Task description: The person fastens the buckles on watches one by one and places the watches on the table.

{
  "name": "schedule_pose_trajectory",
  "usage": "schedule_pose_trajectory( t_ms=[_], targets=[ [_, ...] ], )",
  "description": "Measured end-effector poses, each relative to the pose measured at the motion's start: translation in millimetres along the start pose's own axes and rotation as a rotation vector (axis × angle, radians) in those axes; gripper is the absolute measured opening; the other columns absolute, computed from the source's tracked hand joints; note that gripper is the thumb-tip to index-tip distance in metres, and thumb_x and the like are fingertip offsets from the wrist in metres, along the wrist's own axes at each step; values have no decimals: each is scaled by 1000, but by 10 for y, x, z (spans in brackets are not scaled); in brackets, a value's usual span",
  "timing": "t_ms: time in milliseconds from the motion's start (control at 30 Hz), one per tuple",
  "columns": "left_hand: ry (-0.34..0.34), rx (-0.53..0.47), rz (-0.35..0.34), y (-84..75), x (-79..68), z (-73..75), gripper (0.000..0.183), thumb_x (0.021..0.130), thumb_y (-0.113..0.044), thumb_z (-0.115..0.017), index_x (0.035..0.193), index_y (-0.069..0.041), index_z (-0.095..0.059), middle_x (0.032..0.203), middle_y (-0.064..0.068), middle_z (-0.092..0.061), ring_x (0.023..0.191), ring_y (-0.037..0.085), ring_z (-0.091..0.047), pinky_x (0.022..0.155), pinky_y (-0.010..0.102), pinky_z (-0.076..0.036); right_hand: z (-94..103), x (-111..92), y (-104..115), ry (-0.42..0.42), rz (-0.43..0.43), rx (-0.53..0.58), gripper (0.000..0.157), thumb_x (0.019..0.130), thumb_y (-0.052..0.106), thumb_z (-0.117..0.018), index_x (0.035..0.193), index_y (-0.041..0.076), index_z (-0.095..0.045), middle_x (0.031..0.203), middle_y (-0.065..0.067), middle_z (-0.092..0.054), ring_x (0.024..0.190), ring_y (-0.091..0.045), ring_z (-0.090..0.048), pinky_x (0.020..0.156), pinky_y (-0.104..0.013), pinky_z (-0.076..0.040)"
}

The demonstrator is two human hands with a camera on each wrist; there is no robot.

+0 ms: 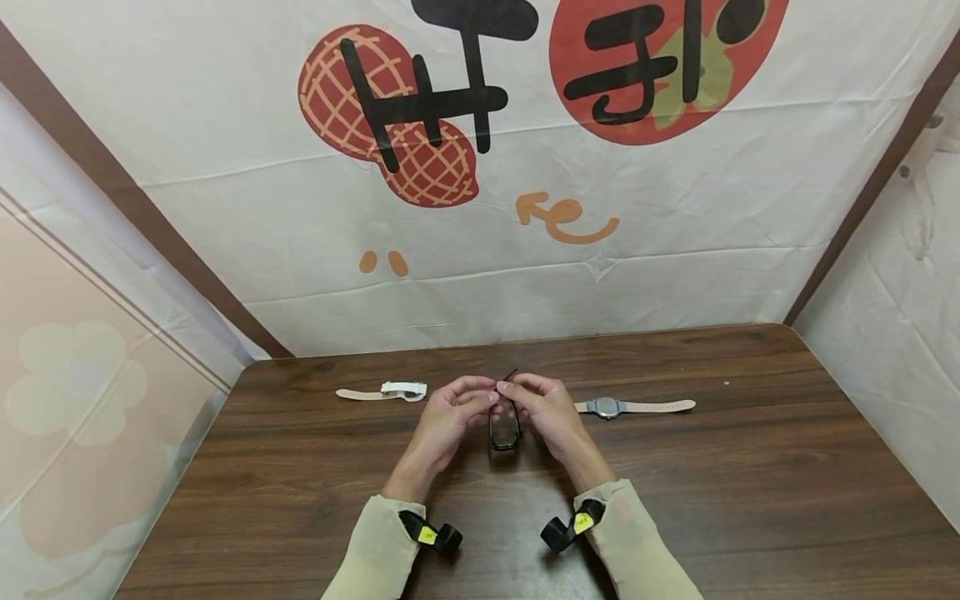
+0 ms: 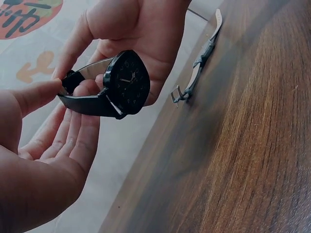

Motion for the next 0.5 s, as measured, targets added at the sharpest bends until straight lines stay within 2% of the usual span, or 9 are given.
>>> schedule_pose_trajectory(
  t_ms=[200, 500],
  targets=[
    [13, -14, 16, 7, -11, -13, 30, 87, 1, -71, 115, 6, -63, 91, 3, -72, 79, 12, -70, 86, 39, -57, -11, -4, 18, 2, 21, 13, 8, 94, 16, -67, 89, 11, -69, 75, 3, -66, 66, -11, -59, 64, -24, -51],
    [44, 41, 27, 36, -36, -12, 36, 85, 0, -72, 119, 5, -62, 96, 8, -72, 86, 12, -69, 84, 30, -56, 1, -2, 8, -6, 31, 14, 10, 96, 17, -65, 91, 9, -67, 76, 1, -66, 68, -12, -59, 65, -24, -51]
  ],
)
Point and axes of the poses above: each hand's wrist, its own x-axis towards the middle knuckle, its own z-axis out of the back of the hand, y = z × x, the point moved 4 cm from there along x, towards the middle knuckle
